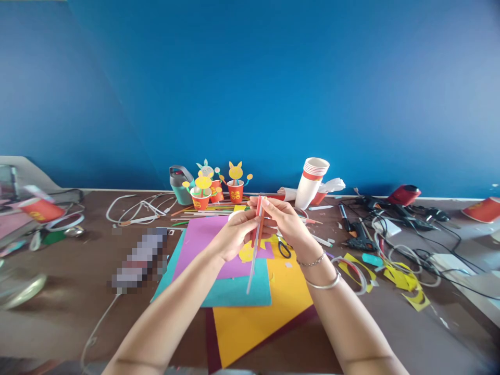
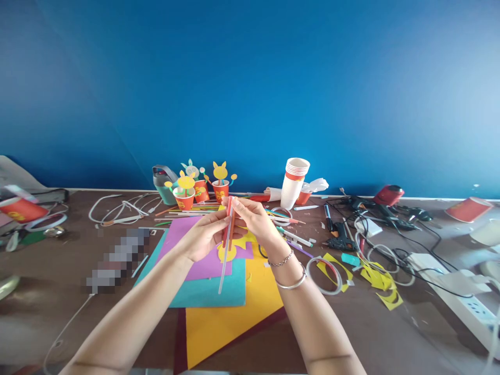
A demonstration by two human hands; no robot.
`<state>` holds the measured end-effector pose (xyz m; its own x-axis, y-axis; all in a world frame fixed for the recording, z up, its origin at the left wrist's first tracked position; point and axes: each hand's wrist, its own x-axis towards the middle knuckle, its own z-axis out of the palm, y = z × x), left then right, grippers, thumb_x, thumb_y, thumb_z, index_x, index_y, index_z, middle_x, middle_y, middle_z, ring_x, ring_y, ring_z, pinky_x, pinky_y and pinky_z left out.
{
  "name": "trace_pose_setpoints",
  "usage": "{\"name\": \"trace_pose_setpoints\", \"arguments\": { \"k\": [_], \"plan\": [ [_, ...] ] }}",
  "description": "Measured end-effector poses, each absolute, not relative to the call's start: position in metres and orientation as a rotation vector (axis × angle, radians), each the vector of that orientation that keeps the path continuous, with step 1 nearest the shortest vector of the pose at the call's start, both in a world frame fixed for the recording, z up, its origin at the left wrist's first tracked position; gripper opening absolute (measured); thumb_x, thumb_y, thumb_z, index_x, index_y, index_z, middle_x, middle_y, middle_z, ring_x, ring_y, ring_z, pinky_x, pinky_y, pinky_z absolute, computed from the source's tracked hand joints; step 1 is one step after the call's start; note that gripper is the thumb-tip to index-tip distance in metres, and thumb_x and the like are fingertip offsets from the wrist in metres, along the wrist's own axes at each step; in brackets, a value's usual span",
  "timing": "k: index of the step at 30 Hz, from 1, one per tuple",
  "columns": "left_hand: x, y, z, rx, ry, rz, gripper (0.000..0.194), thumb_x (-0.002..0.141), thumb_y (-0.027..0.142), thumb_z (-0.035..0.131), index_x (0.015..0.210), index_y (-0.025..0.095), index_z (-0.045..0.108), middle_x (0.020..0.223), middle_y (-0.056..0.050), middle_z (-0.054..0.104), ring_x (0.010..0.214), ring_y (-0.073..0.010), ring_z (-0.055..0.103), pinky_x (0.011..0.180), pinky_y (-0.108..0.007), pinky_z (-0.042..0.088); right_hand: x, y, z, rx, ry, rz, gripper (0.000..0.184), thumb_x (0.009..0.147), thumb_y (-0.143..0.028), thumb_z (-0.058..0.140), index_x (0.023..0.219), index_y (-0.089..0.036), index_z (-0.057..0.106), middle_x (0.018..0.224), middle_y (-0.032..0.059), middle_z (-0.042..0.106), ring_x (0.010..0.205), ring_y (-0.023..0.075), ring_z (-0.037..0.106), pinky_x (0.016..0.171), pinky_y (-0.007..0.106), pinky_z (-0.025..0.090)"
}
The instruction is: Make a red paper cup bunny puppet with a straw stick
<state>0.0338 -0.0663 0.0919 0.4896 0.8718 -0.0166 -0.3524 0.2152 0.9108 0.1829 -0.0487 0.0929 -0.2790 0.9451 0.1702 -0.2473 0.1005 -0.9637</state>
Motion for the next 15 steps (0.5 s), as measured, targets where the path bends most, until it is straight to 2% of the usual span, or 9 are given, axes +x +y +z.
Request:
{"name": "trace_pose_setpoints", "arguments": {
  "k": [3,8,10,12,15],
  "plan": [
    [0.034,-0.068,0.092,1.032,0.649,0.918,0.028,0.078,0.031,0.075,0.098,0.012,0.071,0.093,-0.013,0.076,0.087,-0.0248,0.074,0.083,-0.037,0.057,0.183,-0.048,0.091,-0.815,-1.353,1.392,0.040,0.083,-0.059,0.066,0.103,-0.025,0.076,0.096,0.0029,0.076,0.085,0.0197,0.069,0.068,0.030,0.057],
    [0.031,-0.066,0.094,0.985,0.668,0.966,0.022,0.081,0.025,0.071,0.098,0.011,0.071,0.089,-0.012,0.077,0.080,-0.0212,0.073,0.077,-0.032,0.057,0.204,-0.042,0.096,-0.866,-1.516,1.205,0.041,0.092,-0.055,0.053,0.110,-0.024,0.073,0.106,0.0057,0.075,0.101,0.0215,0.068,0.084,0.034,0.054],
    [0.028,-0.064,0.095,0.942,0.715,0.996,0.022,0.082,0.022,0.069,0.102,0.012,0.070,0.088,-0.011,0.077,0.076,-0.0197,0.073,0.073,-0.030,0.057,0.223,-0.036,0.097,-0.986,-1.533,1.022,0.040,0.094,-0.050,0.051,0.115,-0.022,0.070,0.109,0.0077,0.074,0.101,0.0212,0.068,0.082,0.034,0.053],
    [0.026,-0.061,0.095,0.907,0.755,1.022,0.023,0.084,0.020,0.067,0.105,0.012,0.068,0.090,-0.011,0.077,0.074,-0.0188,0.073,0.072,-0.029,0.056,0.241,-0.029,0.093,-1.172,-1.673,0.779,0.034,0.092,-0.044,0.052,0.102,-0.018,0.073,0.096,0.0078,0.074,0.086,0.0199,0.068,0.071,0.031,0.051],
    [0.026,-0.056,0.093,0.880,0.792,1.058,0.025,0.085,0.017,0.063,0.109,0.012,0.065,0.090,-0.010,0.076,0.073,-0.0184,0.073,0.071,-0.030,0.055,0.255,-0.019,0.077,-1.596,-2.068,0.450,0.034,0.090,-0.030,0.049,0.067,-0.016,0.070,0.059,0.0027,0.064,0.054,0.0145,0.055,0.050,0.027,0.038]
  ]
}}
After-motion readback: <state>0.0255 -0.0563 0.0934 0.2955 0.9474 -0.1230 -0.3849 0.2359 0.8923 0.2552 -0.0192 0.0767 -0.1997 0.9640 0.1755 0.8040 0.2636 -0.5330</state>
